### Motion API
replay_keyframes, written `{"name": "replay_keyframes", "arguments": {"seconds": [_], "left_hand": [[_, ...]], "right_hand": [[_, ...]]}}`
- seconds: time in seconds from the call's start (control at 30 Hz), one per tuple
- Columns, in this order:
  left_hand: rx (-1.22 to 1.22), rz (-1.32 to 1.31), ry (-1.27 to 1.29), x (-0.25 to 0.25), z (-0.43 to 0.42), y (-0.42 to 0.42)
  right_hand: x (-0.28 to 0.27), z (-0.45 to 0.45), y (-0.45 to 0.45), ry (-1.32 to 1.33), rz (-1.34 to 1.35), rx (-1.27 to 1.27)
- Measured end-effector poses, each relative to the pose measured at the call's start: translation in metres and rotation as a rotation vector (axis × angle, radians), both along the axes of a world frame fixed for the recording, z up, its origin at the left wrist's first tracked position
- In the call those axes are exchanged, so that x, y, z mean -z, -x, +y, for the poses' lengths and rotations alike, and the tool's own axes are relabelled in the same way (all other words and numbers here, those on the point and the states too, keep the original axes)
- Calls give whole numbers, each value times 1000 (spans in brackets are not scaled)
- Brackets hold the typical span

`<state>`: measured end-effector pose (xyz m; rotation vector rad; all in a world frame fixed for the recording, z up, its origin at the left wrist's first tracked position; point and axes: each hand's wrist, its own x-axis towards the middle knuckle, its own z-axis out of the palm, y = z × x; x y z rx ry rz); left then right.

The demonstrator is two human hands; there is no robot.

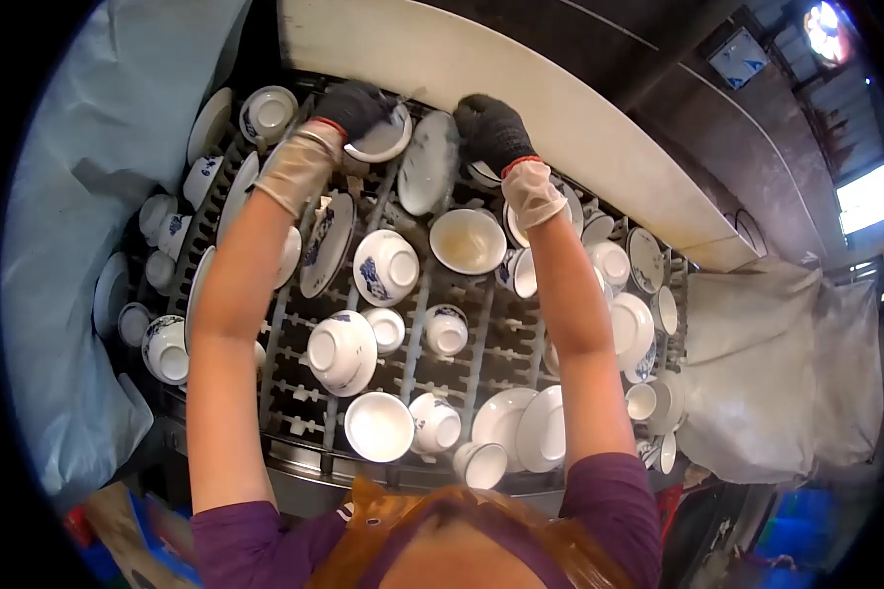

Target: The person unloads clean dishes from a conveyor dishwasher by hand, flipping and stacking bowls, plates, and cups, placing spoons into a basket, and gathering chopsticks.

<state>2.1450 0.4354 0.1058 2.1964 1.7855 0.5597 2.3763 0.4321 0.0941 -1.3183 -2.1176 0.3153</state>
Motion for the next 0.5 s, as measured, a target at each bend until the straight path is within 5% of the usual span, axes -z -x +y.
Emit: {"name": "replay_keyframes", "arguments": {"seconds": [0.07, 0.1, 0.13, 0.23, 0.27, 0.33, 0.4, 0.5], "left_hand": [[298, 488, -296, -6, 10, 27], [342, 480, -315, -19, 1, 36], [499, 466, -276, -39, -9, 46], [427, 362, 219, -62, -35, 52], [437, 343, 232, -58, -35, 57], [438, 293, 261, -45, -36, 64], [430, 242, 304, -30, -29, 68], [393, 178, 373, -3, -18, 71]], "right_hand": [[-5, -16, -3, 53, -82, 105], [-8, -24, -5, 100, -165, 198], [7, -28, -11, 92, -280, 191], [94, 1, -38, 45, -455, 144], [78, -4, -38, 40, -447, 146], [52, -13, -43, 102, -63, 185], [82, 28, -69, 224, 665, 38], [68, 14, -68, 168, 238, 338]]}}
